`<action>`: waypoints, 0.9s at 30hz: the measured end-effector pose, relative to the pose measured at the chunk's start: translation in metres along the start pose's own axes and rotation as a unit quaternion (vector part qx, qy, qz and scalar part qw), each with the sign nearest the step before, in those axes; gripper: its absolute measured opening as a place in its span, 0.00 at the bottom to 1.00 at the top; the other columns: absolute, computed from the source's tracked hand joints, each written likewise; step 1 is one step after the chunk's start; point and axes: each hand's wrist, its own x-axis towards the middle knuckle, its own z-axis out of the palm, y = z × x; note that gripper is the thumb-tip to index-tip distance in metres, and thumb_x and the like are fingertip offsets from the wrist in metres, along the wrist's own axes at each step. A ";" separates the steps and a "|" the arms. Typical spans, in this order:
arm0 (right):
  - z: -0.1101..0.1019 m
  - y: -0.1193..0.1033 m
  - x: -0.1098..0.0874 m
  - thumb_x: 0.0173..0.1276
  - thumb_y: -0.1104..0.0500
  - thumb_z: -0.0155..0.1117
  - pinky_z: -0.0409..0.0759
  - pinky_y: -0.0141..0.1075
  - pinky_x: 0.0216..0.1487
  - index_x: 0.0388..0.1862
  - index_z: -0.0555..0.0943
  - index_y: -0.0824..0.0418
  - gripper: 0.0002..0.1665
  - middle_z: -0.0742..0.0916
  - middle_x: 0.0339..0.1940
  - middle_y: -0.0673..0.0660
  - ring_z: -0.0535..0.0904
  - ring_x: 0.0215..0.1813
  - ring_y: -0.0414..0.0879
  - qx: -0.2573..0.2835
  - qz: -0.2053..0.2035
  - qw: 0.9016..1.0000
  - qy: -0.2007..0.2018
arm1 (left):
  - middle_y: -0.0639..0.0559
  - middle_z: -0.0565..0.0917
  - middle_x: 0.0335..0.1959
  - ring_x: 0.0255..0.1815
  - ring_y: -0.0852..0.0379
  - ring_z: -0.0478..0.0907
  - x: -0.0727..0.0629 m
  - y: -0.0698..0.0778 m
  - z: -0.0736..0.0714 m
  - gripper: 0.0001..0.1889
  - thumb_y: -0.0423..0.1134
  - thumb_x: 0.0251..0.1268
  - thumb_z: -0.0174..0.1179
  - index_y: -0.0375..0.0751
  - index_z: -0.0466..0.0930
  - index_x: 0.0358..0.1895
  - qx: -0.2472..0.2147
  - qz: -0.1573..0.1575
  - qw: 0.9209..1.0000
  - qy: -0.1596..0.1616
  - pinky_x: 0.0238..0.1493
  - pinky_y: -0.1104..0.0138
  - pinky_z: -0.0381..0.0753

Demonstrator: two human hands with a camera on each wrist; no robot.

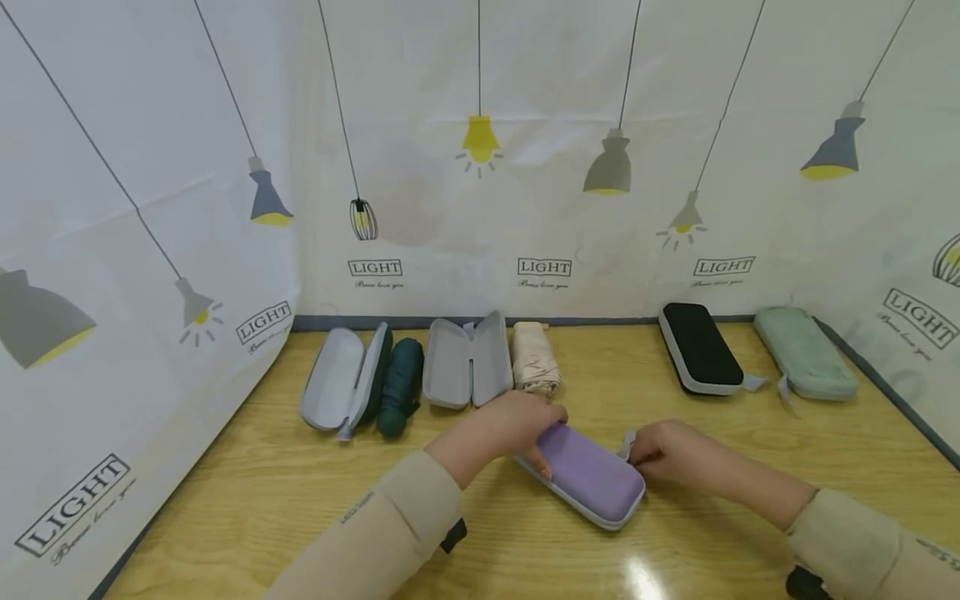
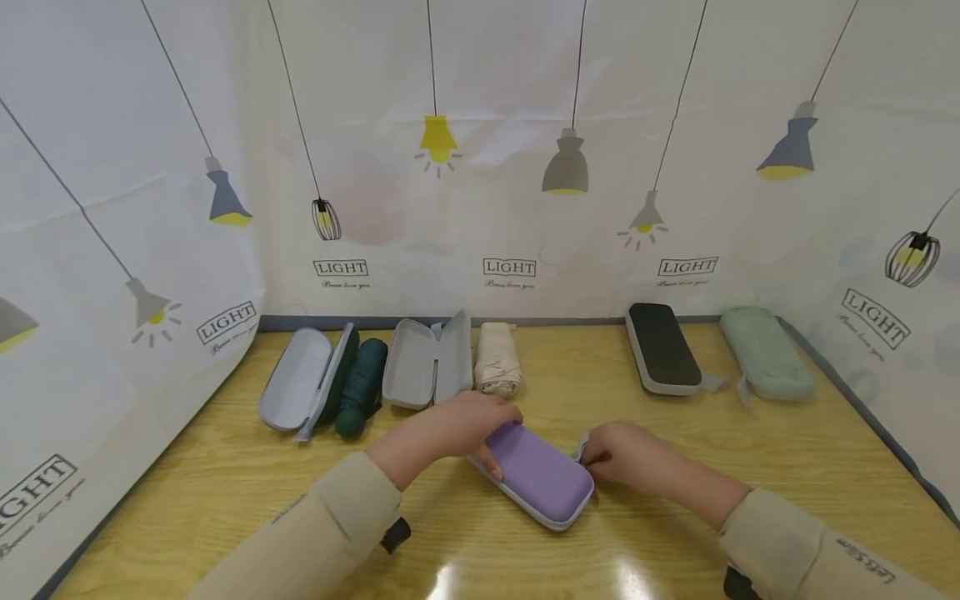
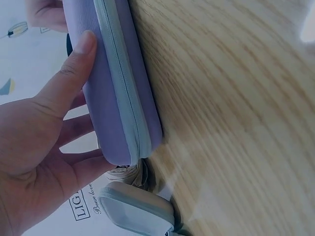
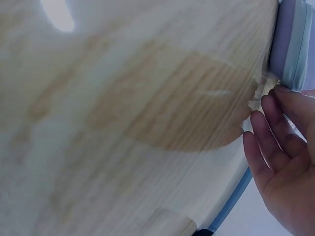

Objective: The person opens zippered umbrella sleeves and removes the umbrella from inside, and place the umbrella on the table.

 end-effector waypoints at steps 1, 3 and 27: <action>0.000 0.000 0.000 0.58 0.71 0.70 0.78 0.32 0.33 0.28 0.88 0.57 0.09 0.83 0.28 0.46 0.76 0.33 0.33 0.003 0.000 1.000 0.000 | 0.56 0.80 0.56 0.53 0.60 0.76 0.000 0.000 0.000 0.42 0.65 0.47 0.69 0.49 0.72 0.65 0.000 0.000 1.000 0.001 0.53 0.68 0.74; 0.000 0.001 -0.001 0.58 0.70 0.70 0.78 0.32 0.33 0.28 0.88 0.57 0.08 0.83 0.28 0.46 0.76 0.33 0.33 0.006 -0.004 1.000 0.000 | 0.56 0.80 0.56 0.53 0.61 0.77 -0.001 -0.001 0.000 0.41 0.65 0.47 0.69 0.49 0.72 0.65 -0.003 0.001 1.000 0.000 0.53 0.68 0.74; -0.003 -0.010 -0.013 0.64 0.63 0.67 0.81 0.38 0.39 0.35 0.86 0.52 0.05 0.86 0.36 0.43 0.82 0.40 0.39 -0.086 0.038 0.995 -0.037 | 0.56 0.80 0.56 0.54 0.60 0.76 -0.003 0.002 0.003 0.41 0.66 0.47 0.68 0.50 0.72 0.65 -0.004 -0.013 1.000 0.008 0.54 0.67 0.74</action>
